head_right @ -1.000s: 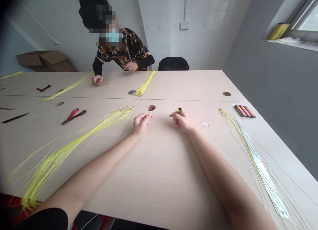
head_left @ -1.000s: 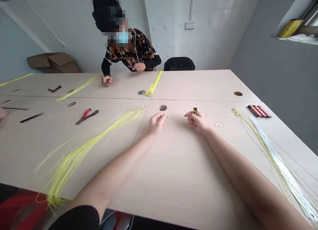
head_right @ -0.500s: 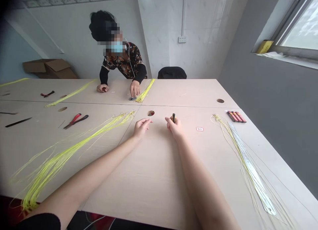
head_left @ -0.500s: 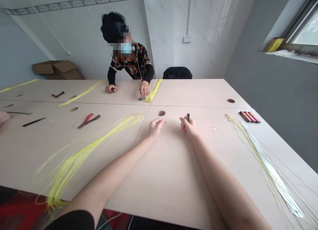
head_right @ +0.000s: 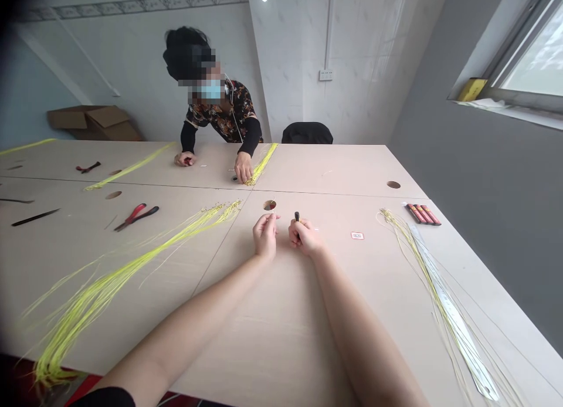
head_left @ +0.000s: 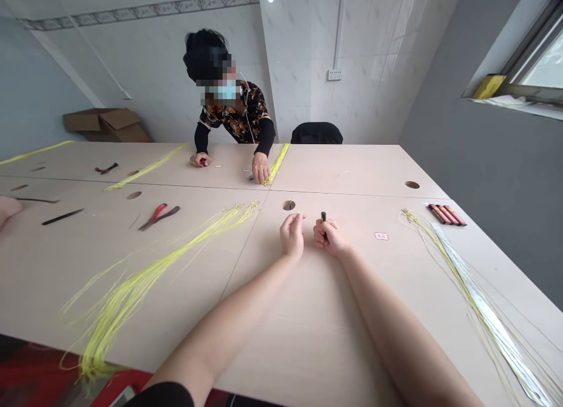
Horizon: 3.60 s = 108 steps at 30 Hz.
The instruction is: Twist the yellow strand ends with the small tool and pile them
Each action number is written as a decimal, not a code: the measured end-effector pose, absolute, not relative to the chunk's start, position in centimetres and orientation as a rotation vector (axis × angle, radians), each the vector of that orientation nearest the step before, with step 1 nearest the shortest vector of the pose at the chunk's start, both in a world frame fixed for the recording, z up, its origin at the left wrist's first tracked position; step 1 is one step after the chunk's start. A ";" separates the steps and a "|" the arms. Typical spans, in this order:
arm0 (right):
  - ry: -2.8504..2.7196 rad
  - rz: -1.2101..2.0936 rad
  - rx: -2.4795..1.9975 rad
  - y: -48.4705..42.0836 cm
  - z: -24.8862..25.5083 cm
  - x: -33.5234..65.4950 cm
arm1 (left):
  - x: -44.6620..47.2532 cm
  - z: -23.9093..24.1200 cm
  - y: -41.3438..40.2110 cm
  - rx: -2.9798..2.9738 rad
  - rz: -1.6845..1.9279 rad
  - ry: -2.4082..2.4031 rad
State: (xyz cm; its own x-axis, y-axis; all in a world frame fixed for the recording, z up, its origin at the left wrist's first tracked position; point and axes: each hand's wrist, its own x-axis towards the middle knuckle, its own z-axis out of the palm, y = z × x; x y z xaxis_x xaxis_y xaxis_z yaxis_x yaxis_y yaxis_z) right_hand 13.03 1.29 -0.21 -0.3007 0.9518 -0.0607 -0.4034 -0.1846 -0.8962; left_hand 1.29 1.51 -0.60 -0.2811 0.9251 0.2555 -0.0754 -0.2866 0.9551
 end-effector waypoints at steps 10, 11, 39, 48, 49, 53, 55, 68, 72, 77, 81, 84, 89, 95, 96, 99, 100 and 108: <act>-0.871 1.578 -0.826 0.5 -0.1 12.3 | 1.4 -0.2 -0.1 1.532 1.553 1.053; -0.887 1.570 -0.822 0.5 -0.3 12.1 | 1.5 -0.1 -0.3 1.535 1.540 1.055; -0.910 1.778 -0.624 0.1 -0.2 11.8 | 1.5 -0.8 -0.5 1.494 1.468 1.039; -0.978 1.829 -0.594 0.2 -0.3 12.2 | 1.6 -0.8 -0.6 1.536 1.430 1.063; -0.976 1.806 -0.605 0.3 -0.4 12.1 | 1.6 -0.9 -0.5 1.513 1.412 1.057; -0.978 1.741 -0.641 0.3 -0.6 11.9 | 1.7 -1.1 -0.4 1.423 1.347 1.049; -0.976 1.743 -0.638 0.3 -0.7 11.9 | 1.7 -1.1 -0.3 1.411 1.346 1.051; -0.983 1.756 -0.612 0.5 -1.0 12.0 | 1.9 -0.8 -0.1 1.381 1.315 1.026; -0.977 1.754 -0.625 0.5 -0.9 12.0 | 1.9 -0.5 -0.2 1.375 1.325 0.998; -0.959 1.761 -0.604 0.4 -0.8 11.9 | 2.0 -0.5 -0.3 1.364 1.336 0.964; -0.962 1.755 -0.592 0.4 -0.6 11.8 | 1.9 -0.6 -0.2 1.374 1.347 0.947; -0.963 1.754 -0.601 0.4 -0.5 11.8 | 1.9 -0.6 -0.1 1.377 1.348 0.937; -0.957 1.764 -0.613 0.3 -0.4 11.8 | 1.9 -0.6 -0.1 1.383 1.350 0.940; -0.954 1.760 -0.617 0.2 -0.2 11.8 | 1.8 -0.5 -0.2 1.395 1.349 0.934; -0.953 1.759 -0.617 0.2 -0.1 11.7 | 1.8 -0.5 -0.2 1.393 1.349 0.935; -0.948 1.757 -0.621 0.2 0.0 11.7 | 1.8 -0.6 -0.1 1.385 1.350 0.936; -0.945 1.756 -0.623 0.2 0.0 11.7 | 1.8 -0.6 -0.1 1.381 1.350 0.937; -0.966 1.763 -0.614 0.2 -0.3 11.8 | 1.8 -0.5 -0.2 1.376 1.355 0.949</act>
State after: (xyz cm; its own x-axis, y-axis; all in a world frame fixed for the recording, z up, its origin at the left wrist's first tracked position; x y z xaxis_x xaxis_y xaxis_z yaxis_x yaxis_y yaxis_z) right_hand 11.82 0.22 -0.27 -0.3780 0.9254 0.0273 -0.5207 -0.1881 -0.8328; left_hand 1.80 -0.21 -0.51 0.0849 0.9632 0.2550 -0.0898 -0.2475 0.9647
